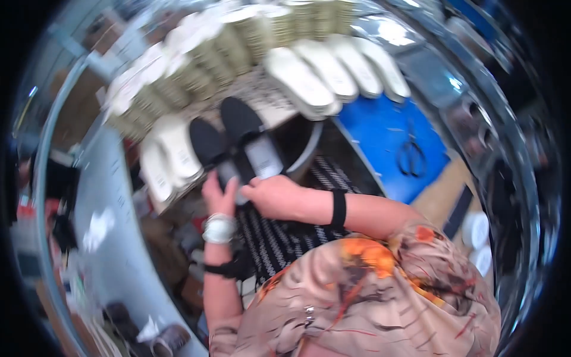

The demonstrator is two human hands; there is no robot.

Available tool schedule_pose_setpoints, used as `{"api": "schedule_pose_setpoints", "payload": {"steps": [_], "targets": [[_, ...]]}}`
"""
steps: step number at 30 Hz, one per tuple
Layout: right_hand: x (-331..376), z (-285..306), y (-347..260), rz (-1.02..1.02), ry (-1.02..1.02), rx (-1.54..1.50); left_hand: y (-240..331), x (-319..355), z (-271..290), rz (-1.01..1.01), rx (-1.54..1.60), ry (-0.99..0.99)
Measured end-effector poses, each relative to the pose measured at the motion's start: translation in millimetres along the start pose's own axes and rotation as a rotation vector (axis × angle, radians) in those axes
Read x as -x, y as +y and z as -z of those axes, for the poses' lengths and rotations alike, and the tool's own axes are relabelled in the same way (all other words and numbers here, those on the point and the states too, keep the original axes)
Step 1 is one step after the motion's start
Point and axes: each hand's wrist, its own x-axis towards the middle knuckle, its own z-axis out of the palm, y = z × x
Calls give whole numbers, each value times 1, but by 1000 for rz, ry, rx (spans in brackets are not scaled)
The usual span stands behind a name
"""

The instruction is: The recorder assembles components of shoes, including inserting insoles and trimming excess material with scissors.

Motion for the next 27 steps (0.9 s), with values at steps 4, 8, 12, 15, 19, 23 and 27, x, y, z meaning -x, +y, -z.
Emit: {"api": "schedule_pose_setpoints", "payload": {"steps": [4,8,12,15,19,23,27], "targets": [[75,61,53,-255,370,-127,21,-26,26,170,151,49],[174,102,127,-1095,168,324,58,-37,37,541,3,-289],[220,101,177,-1393,194,275,73,-61,-36,120,-636,-365],[254,79,230,-1338,342,255,74,-61,-53,149,-687,-237],[250,95,225,-1372,427,-106,40,-52,-33,36,-541,-150],[275,90,220,-960,898,-1270,12,-24,-2,-254,-410,-182],[191,103,136,-650,859,-1364,-10,8,49,-132,165,-164]]}}
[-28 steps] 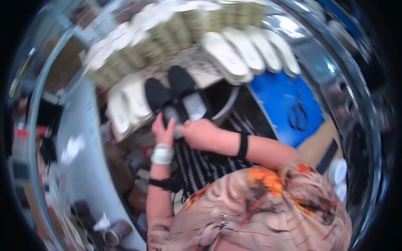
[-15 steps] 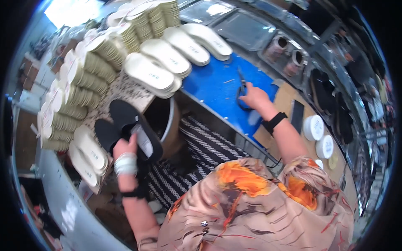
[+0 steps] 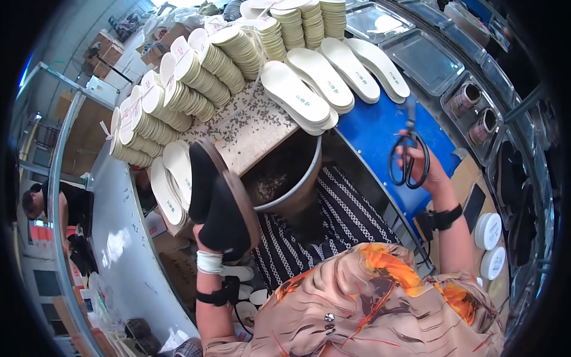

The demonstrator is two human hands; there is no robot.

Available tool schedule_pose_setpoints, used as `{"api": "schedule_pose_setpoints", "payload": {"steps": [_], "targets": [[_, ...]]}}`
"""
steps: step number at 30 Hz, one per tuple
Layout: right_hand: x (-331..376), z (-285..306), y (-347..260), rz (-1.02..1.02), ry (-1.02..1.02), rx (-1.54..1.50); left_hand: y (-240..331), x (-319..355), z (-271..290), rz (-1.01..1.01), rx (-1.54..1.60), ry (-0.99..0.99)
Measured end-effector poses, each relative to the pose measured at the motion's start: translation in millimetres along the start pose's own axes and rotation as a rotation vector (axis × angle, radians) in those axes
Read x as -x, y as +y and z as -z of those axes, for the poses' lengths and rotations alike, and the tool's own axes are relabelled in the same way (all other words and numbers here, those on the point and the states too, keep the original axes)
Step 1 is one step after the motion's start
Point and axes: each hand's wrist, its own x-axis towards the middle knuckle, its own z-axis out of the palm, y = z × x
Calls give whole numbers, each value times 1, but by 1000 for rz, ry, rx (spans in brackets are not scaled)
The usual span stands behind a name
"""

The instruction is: The recorder assembles components of shoes, including inserting insoles and trimming excess material with scissors.

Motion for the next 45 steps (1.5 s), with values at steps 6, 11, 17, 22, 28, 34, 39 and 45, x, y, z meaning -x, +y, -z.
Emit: {"api": "schedule_pose_setpoints", "payload": {"steps": [6,11,17,22,28,34,39,45], "targets": [[-4,-120,11,-499,-825,14,34,24,55,-263,-359,-219],[-9,-160,22,-446,-981,94,48,48,80,-178,-384,-268],[-5,-175,24,665,-855,1093,52,55,83,-123,-355,-360],[-17,-169,31,719,-851,1216,53,46,77,-116,-350,-404],[-25,-151,44,487,-873,1168,54,34,69,-35,-390,-411],[-3,-131,27,549,-985,1064,42,24,65,-29,-434,-352],[2,-133,28,604,-940,1274,42,23,58,-26,-442,-298],[0,-133,43,257,-820,1010,34,15,38,99,-324,-228]]}}
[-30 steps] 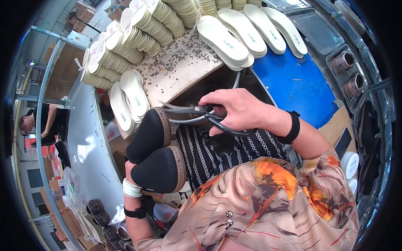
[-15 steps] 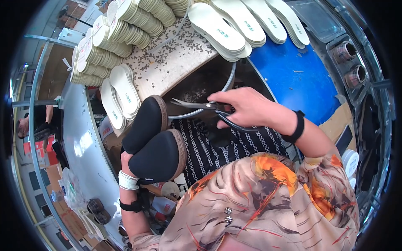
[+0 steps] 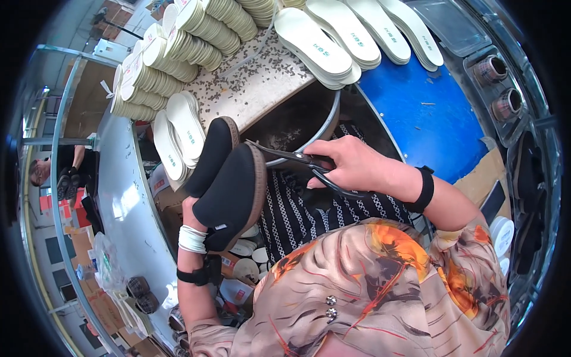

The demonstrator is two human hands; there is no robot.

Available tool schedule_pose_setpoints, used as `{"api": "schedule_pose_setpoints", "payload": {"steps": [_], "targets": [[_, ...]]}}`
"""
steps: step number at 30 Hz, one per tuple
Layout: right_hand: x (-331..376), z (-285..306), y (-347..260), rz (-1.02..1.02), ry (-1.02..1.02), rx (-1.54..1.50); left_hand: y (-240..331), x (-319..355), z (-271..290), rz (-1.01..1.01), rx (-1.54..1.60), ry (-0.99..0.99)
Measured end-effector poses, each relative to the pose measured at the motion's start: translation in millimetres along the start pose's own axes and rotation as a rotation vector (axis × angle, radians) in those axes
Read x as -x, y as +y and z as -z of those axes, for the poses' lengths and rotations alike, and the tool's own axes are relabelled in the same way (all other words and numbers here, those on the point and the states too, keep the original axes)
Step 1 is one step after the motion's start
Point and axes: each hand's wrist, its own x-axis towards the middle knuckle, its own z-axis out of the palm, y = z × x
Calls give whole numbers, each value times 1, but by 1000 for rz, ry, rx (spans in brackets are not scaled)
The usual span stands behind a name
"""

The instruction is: The recorder assembles components of shoes, including inserting insoles and trimming excess material with scissors.

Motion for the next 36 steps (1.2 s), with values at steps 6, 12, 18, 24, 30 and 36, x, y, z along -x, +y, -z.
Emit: {"api": "schedule_pose_setpoints", "payload": {"steps": [6,12,18,24,30,36], "targets": [[-8,24,-25,160,24,212,-32,5,-7,3,96,-90],[-7,29,-24,174,-92,321,-7,4,29,117,89,-263],[-5,6,7,-124,0,58,-13,55,41,158,217,-179],[20,-9,5,-238,3,-4,24,35,-5,211,377,-33],[73,29,60,-574,544,210,28,47,-17,268,575,90],[131,89,143,-964,581,650,32,21,-30,313,781,147]]}}
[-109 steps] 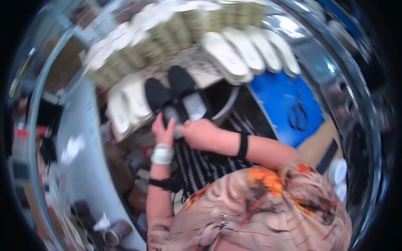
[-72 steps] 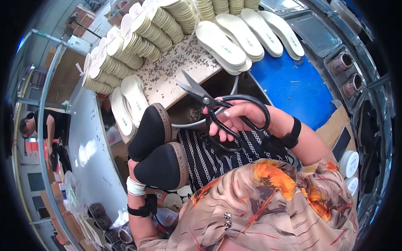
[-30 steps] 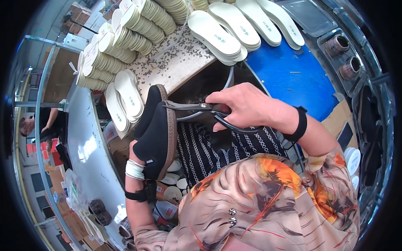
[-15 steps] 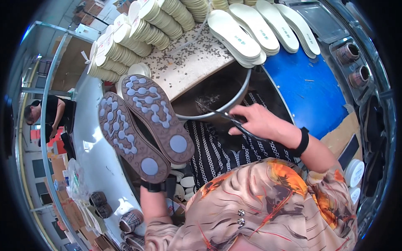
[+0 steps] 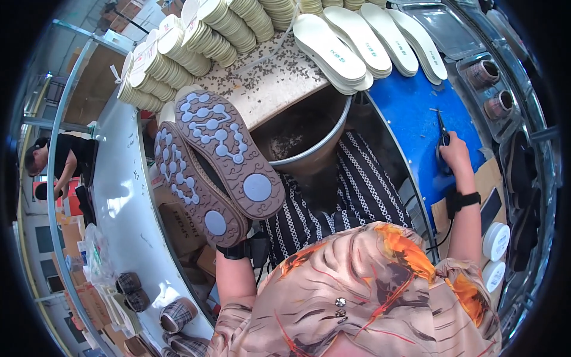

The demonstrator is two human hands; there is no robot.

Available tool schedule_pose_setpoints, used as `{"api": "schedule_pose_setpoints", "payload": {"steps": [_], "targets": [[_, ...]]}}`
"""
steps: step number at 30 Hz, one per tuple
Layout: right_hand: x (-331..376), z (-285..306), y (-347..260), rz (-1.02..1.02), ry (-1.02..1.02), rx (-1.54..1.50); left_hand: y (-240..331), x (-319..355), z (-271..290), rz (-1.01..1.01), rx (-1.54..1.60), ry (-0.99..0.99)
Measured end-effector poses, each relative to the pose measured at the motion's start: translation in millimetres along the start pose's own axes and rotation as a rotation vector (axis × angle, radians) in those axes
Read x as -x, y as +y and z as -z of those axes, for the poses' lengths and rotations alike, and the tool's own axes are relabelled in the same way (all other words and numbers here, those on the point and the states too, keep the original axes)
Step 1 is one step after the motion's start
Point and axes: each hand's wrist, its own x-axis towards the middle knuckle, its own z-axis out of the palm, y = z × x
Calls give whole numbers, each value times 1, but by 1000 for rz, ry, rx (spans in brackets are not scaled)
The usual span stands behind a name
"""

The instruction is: The recorder assembles components of shoes, including inserting insoles and trimming excess material with scissors.

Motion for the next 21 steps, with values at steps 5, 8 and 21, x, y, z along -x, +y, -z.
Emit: {"api": "schedule_pose_setpoints", "payload": {"steps": [5,8,21], "targets": [[-6,18,-19,-7,-109,307,3,-8,-13,21,159,76],[12,43,-55,63,-54,166,4,-16,-16,48,251,120],[64,33,-240,1004,-991,-424,7,-14,-28,185,590,329]]}}
